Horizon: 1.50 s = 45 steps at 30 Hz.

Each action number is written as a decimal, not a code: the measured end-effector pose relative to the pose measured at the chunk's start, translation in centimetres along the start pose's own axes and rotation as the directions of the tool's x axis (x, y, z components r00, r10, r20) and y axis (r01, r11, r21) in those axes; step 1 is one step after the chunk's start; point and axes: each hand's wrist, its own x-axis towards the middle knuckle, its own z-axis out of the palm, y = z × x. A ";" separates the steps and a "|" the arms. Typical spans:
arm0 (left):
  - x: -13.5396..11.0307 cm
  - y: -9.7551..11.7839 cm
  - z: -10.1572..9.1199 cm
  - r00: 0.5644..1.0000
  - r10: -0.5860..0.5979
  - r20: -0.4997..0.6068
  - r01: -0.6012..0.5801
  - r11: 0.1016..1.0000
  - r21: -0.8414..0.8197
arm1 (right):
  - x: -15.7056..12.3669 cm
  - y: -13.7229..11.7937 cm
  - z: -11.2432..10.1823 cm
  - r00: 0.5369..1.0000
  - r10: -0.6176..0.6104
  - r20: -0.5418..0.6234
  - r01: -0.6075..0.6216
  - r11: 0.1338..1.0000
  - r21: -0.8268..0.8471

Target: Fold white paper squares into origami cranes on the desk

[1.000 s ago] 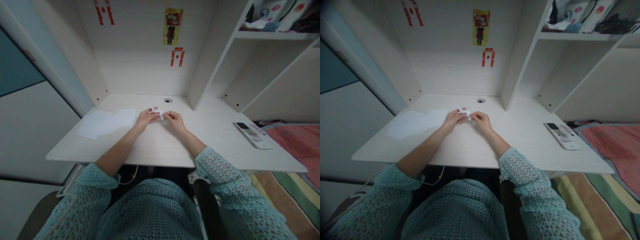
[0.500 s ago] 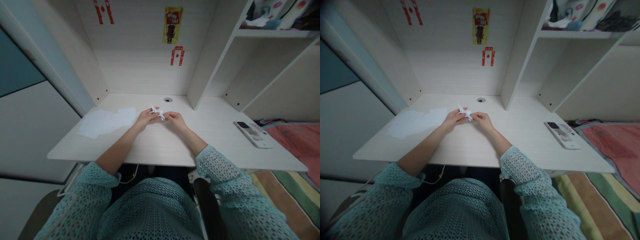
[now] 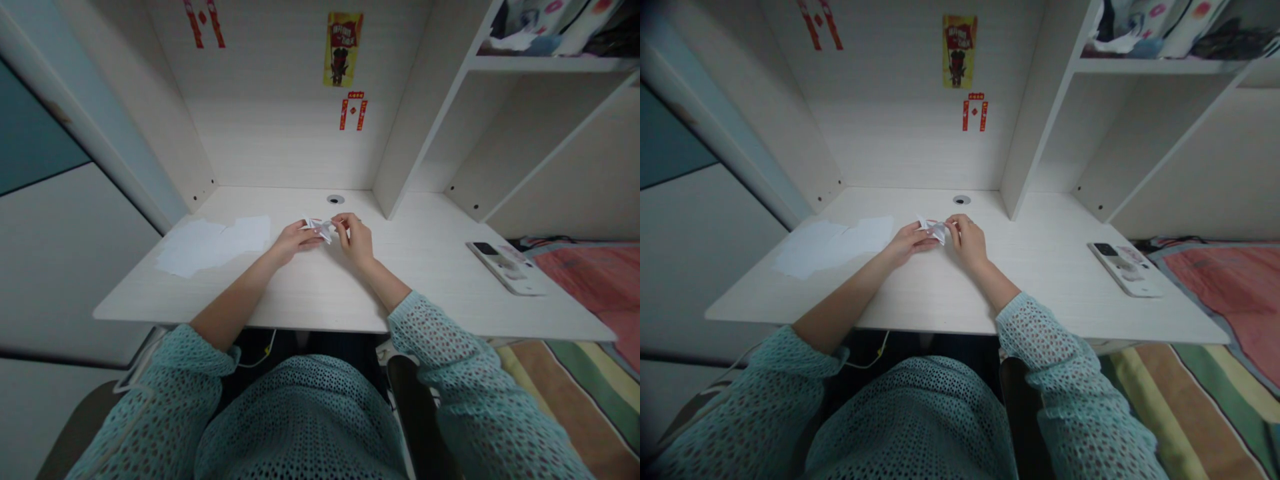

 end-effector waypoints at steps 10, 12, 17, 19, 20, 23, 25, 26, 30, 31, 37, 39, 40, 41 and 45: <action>-0.1 0.1 -0.2 0.999 0.001 0.055 0.002 0.999 -0.050 | -0.1 -0.5 -0.5 0.987 -0.162 -0.007 0.162 0.987 0.002; -0.1 0.2 -0.2 0.998 0.001 0.055 0.001 0.999 -0.046 | 0.0 -0.6 -0.6 0.979 -0.203 -0.023 0.203 0.979 0.003; -0.3 0.4 0.0 0.995 -0.003 0.101 0.001 1.000 0.020 | 0.2 -0.4 -1.0 0.968 -0.253 -0.003 0.252 0.967 -0.032; -0.3 0.3 0.0 0.991 -0.019 0.133 0.012 0.999 0.050 | 0.3 -0.3 -1.1 0.965 -0.260 0.023 0.261 0.964 -0.058; -0.3 0.2 0.0 0.988 -0.028 0.151 0.018 0.998 0.065 | 0.4 -0.2 -1.1 0.964 -0.263 0.034 0.265 0.962 -0.071; -0.2 0.0 -0.1 0.979 -0.051 0.195 0.029 0.993 0.112 | 0.4 0.0 -1.0 0.964 -0.262 0.040 0.265 0.960 -0.087; -0.1 -0.1 -0.3 0.976 -0.064 0.210 0.036 0.990 0.135 | 0.3 0.0 -0.8 0.966 -0.254 0.049 0.257 0.963 -0.076; -0.1 -0.1 -0.3 0.975 -0.069 0.213 0.039 0.989 0.141 | 0.3 -0.1 -0.7 0.967 -0.250 0.056 0.254 0.965 -0.072; -0.1 -0.5 -0.2 0.980 -0.059 0.189 0.038 0.993 0.113 | 0.1 -0.3 -0.5 0.966 -0.253 0.059 0.257 0.963 -0.085; -0.1 -0.7 -0.1 0.984 -0.050 0.172 0.034 0.995 0.094 | 0.1 -0.3 -0.4 0.965 -0.257 0.057 0.262 0.961 -0.093; -0.1 -0.9 0.5 0.993 -0.007 0.120 0.005 1.000 0.020 | -0.1 0.2 -0.3 0.969 -0.236 0.069 0.243 0.964 -0.108; 0.0 -0.8 0.4 0.994 0.002 0.107 -0.005 1.000 0.028 | -0.1 0.3 -0.3 0.973 -0.214 0.085 0.222 0.969 -0.105; 0.0 -0.8 0.3 0.995 0.005 0.095 -0.008 0.999 0.033 | 0.0 0.4 -0.3 0.973 -0.209 0.103 0.219 0.971 -0.100; 0.1 -0.7 0.1 0.997 0.009 0.079 -0.012 0.999 0.037 | 0.0 0.4 -0.3 0.970 -0.207 0.129 0.219 0.971 -0.091; 0.7 -0.8 -0.4 1.000 0.027 -0.001 -0.027 0.998 0.061 | 0.2 0.4 -0.3 0.936 -0.210 0.284 0.228 0.973 -0.033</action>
